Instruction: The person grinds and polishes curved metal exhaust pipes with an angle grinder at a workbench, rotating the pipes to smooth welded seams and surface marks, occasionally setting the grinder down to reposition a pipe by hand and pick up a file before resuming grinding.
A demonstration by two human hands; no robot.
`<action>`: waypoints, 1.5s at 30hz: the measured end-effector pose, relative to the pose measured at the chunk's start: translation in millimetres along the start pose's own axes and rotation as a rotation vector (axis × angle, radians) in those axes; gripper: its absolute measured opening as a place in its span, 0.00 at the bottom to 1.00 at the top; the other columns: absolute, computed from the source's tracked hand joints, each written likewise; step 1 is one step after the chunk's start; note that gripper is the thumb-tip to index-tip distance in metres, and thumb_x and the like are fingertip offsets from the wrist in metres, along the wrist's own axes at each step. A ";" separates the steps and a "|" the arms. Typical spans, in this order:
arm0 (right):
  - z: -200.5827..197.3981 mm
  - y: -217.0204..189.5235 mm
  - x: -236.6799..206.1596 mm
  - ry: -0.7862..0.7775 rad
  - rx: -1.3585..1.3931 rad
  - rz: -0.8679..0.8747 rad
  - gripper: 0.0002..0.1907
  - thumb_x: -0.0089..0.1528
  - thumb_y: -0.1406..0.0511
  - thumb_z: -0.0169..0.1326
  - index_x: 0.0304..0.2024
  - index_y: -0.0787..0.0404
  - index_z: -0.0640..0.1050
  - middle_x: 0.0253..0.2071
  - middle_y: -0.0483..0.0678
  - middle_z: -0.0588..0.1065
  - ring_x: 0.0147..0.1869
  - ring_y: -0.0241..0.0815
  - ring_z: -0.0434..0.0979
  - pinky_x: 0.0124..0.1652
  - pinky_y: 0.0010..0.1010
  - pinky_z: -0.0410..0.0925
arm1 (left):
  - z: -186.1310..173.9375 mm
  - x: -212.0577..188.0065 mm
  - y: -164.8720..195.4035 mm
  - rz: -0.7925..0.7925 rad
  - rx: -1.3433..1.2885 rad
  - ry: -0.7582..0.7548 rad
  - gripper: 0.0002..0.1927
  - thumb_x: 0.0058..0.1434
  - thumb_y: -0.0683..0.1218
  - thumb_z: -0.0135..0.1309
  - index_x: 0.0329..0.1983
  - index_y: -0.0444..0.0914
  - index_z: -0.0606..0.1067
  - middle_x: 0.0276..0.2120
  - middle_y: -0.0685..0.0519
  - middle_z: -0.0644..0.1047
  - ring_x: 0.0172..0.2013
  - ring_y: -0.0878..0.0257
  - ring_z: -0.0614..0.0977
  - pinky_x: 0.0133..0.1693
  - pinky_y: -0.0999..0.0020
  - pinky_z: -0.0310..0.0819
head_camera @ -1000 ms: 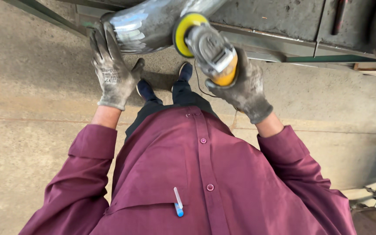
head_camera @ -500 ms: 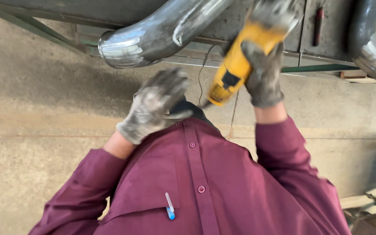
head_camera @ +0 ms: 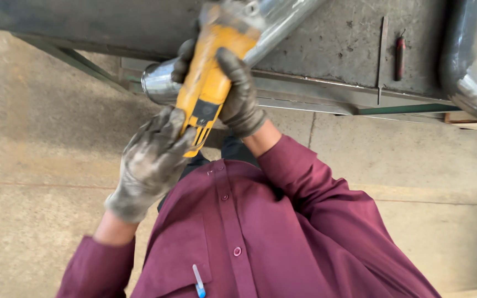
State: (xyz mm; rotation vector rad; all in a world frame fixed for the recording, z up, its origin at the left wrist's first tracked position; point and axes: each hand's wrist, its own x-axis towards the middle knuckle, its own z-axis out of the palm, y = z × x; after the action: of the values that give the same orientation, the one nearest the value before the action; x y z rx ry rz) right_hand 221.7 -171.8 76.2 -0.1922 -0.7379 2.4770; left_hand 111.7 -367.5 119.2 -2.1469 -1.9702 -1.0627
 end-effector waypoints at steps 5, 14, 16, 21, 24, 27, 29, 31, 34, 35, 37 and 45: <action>2.2 29.2 5.3 0.052 -0.109 0.088 0.33 0.67 0.55 0.62 0.64 0.70 0.69 0.56 0.55 0.76 0.58 0.48 0.79 0.59 0.45 0.73 | -10.8 6.2 -4.4 -0.366 -0.583 0.010 0.56 0.46 0.41 0.73 0.73 0.29 0.52 0.63 0.34 0.68 0.60 0.47 0.76 0.55 0.59 0.76; 6.6 -6.5 -34.3 -0.207 -1.363 0.038 0.49 0.61 0.59 0.69 0.76 0.62 0.55 0.75 0.57 0.61 0.78 0.49 0.61 0.72 0.42 0.61 | -10.0 6.1 -94.2 -0.734 -0.248 -0.092 0.42 0.51 0.49 0.73 0.68 0.36 0.69 0.50 0.44 0.81 0.48 0.50 0.84 0.51 0.55 0.78; -17.4 -46.4 -87.8 -0.061 -0.731 0.386 0.40 0.63 0.62 0.64 0.74 0.58 0.61 0.74 0.52 0.63 0.78 0.50 0.64 0.72 0.43 0.65 | -3.6 15.1 -141.6 -0.509 0.166 -0.042 0.40 0.57 0.50 0.74 0.68 0.35 0.68 0.44 0.37 0.80 0.42 0.40 0.81 0.42 0.49 0.77; -86.5 -77.9 -199.0 0.473 -1.025 -0.041 0.27 0.65 0.67 0.54 0.67 0.69 0.69 0.59 0.56 0.76 0.64 0.50 0.77 0.66 0.40 0.69 | 30.5 35.7 -273.5 -0.645 0.393 -0.286 0.38 0.55 0.51 0.69 0.67 0.36 0.68 0.47 0.38 0.80 0.46 0.41 0.82 0.46 0.49 0.76; -114.0 -69.2 -256.0 0.837 -0.910 -0.151 0.19 0.70 0.66 0.53 0.62 0.70 0.71 0.52 0.55 0.78 0.56 0.47 0.81 0.60 0.39 0.75 | 57.9 55.4 -323.3 -0.809 0.384 -0.444 0.38 0.57 0.53 0.69 0.67 0.35 0.68 0.49 0.37 0.80 0.47 0.40 0.81 0.47 0.47 0.76; -134.2 -57.3 -298.6 1.029 -0.925 -0.128 0.18 0.70 0.66 0.54 0.60 0.69 0.73 0.49 0.54 0.79 0.52 0.44 0.81 0.56 0.36 0.76 | 74.7 79.7 -343.9 -0.850 0.341 -0.486 0.39 0.58 0.55 0.69 0.67 0.35 0.68 0.50 0.36 0.80 0.48 0.39 0.81 0.48 0.46 0.75; -141.9 -52.1 -314.9 1.117 -0.983 -0.064 0.18 0.69 0.65 0.55 0.59 0.68 0.74 0.48 0.53 0.79 0.51 0.44 0.81 0.54 0.35 0.74 | 82.5 99.2 -346.5 -0.834 0.320 -0.500 0.39 0.59 0.57 0.69 0.67 0.34 0.68 0.51 0.35 0.79 0.49 0.38 0.81 0.48 0.45 0.75; -145.3 -50.7 -318.1 1.103 -0.915 -0.061 0.18 0.69 0.65 0.55 0.59 0.67 0.75 0.48 0.52 0.80 0.51 0.42 0.82 0.53 0.33 0.74 | 89.3 117.2 -342.1 -0.833 0.295 -0.503 0.40 0.60 0.58 0.69 0.67 0.34 0.68 0.52 0.34 0.79 0.50 0.37 0.81 0.49 0.44 0.75; -140.1 -58.2 -304.5 1.142 -0.849 -0.025 0.18 0.66 0.65 0.57 0.57 0.67 0.76 0.48 0.51 0.80 0.51 0.40 0.81 0.52 0.30 0.74 | 91.7 133.8 -325.6 -0.841 0.299 -0.477 0.40 0.61 0.60 0.70 0.66 0.34 0.68 0.53 0.33 0.78 0.51 0.36 0.80 0.50 0.43 0.74; -135.4 -62.8 -296.8 1.132 -0.844 -0.009 0.19 0.66 0.65 0.57 0.57 0.66 0.76 0.48 0.50 0.80 0.51 0.38 0.81 0.52 0.29 0.73 | 88.9 134.3 -321.3 -0.833 0.301 -0.452 0.41 0.61 0.61 0.70 0.66 0.33 0.68 0.53 0.32 0.78 0.52 0.36 0.80 0.50 0.43 0.74; -125.2 -73.7 -280.4 1.096 -0.877 0.008 0.19 0.65 0.65 0.58 0.57 0.66 0.76 0.47 0.49 0.80 0.51 0.36 0.80 0.50 0.27 0.73 | 80.2 133.2 -311.1 -0.807 0.302 -0.404 0.41 0.62 0.63 0.70 0.66 0.33 0.68 0.54 0.32 0.78 0.52 0.35 0.80 0.51 0.42 0.74; -102.2 -119.1 -219.3 1.023 -1.199 0.247 0.20 0.62 0.60 0.61 0.56 0.57 0.79 0.40 0.44 0.82 0.42 0.34 0.80 0.41 0.28 0.74 | 57.8 135.0 -281.5 -0.472 0.330 -0.293 0.43 0.59 0.54 0.72 0.67 0.30 0.62 0.57 0.31 0.75 0.58 0.35 0.78 0.56 0.45 0.72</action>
State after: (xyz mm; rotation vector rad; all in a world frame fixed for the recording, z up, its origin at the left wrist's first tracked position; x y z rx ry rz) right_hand 489.9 -158.7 51.2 -1.8373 -1.5684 1.3957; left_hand -119.3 -169.7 27.6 -1.7893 -2.6473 -0.4095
